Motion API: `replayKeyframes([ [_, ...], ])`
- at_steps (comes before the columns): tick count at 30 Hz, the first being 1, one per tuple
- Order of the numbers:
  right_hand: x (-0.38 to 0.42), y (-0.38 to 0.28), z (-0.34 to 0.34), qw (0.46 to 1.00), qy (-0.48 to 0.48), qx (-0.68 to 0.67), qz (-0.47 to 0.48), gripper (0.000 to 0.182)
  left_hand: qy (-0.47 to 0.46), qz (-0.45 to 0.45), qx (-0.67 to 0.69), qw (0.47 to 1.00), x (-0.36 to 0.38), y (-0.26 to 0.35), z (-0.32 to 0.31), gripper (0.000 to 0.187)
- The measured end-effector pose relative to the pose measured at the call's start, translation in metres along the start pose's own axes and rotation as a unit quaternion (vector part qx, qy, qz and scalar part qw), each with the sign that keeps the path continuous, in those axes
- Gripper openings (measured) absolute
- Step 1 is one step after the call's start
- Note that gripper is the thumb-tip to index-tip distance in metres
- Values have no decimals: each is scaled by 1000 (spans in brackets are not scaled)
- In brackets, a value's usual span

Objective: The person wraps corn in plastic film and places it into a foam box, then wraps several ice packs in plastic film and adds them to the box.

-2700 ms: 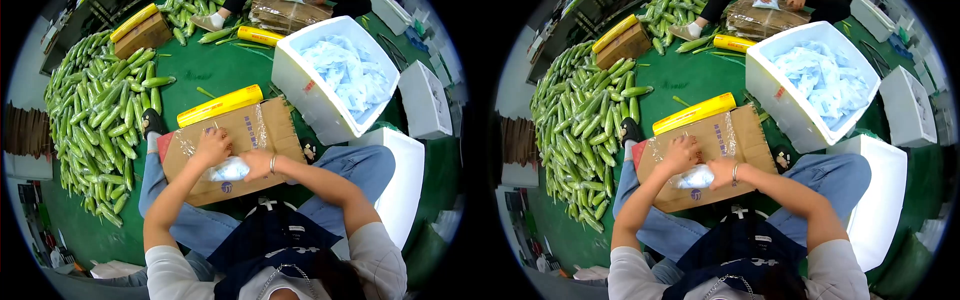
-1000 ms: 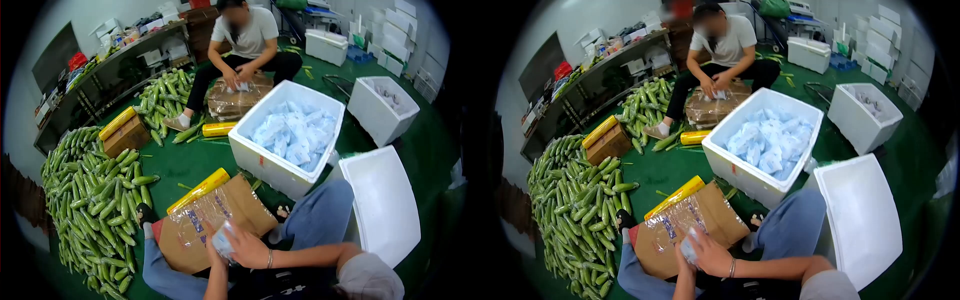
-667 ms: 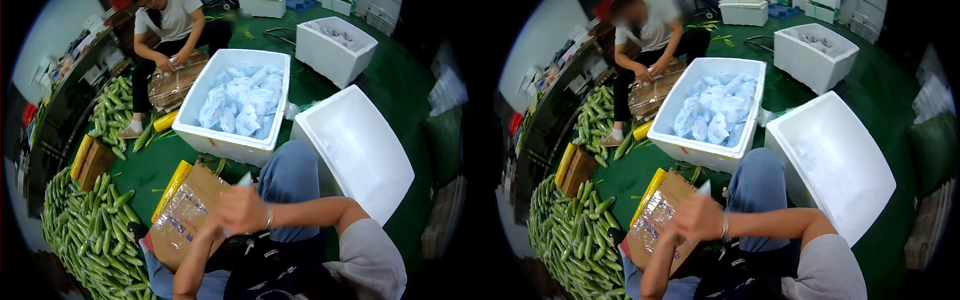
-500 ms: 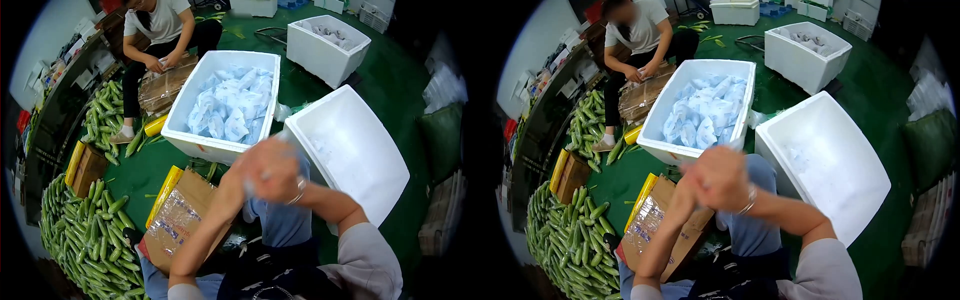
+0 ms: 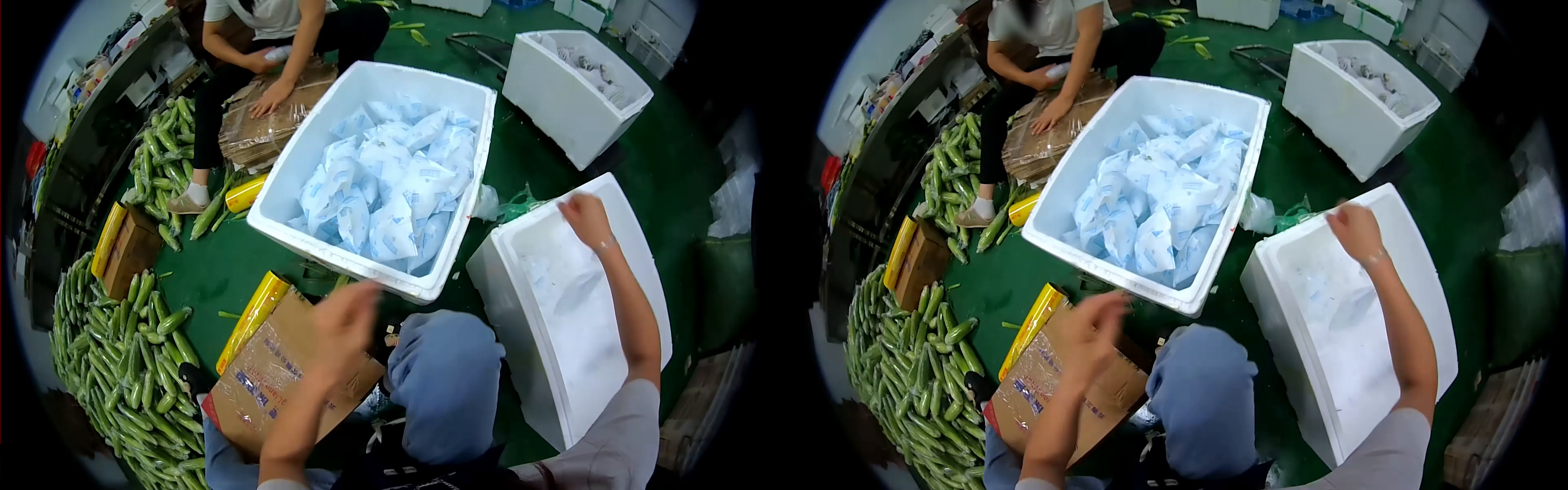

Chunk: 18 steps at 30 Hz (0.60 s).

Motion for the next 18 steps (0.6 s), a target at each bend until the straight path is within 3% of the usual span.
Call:
replayKeyframes([
  [1,-29,-17,-7,993,-14,-62,100,24,67,64,2,996,18,-30,22,18],
  [3,-102,-21,-54,981,-140,-27,131,51,111,188,-25,975,73,-86,59,17],
  [5,-157,-12,-113,946,-231,192,120,70,168,257,-24,951,131,-133,74,17],
  [6,-171,-19,-127,907,-333,236,105,88,142,308,-39,940,163,-144,76,17],
  [9,-220,-3,-207,871,-375,272,165,85,149,439,-100,880,266,-159,72,16],
  [11,-253,12,-234,861,-377,306,154,84,144,519,-122,834,294,-142,64,16],
  [13,-263,37,-240,853,-380,335,129,83,99,529,-194,820,310,-136,57,17],
  [18,-239,60,-221,849,-373,361,97,80,92,520,-146,837,310,-148,55,16],
])
Point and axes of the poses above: each hand's wrist, its own x-axis away from the middle knuckle, its own z-axis out of the back of the hand, y = z × x, the point moved 4 cm from there along -x, towards the middle knuckle, and after that the axes turned 13 degrees about -y, right-handed, at the moved point
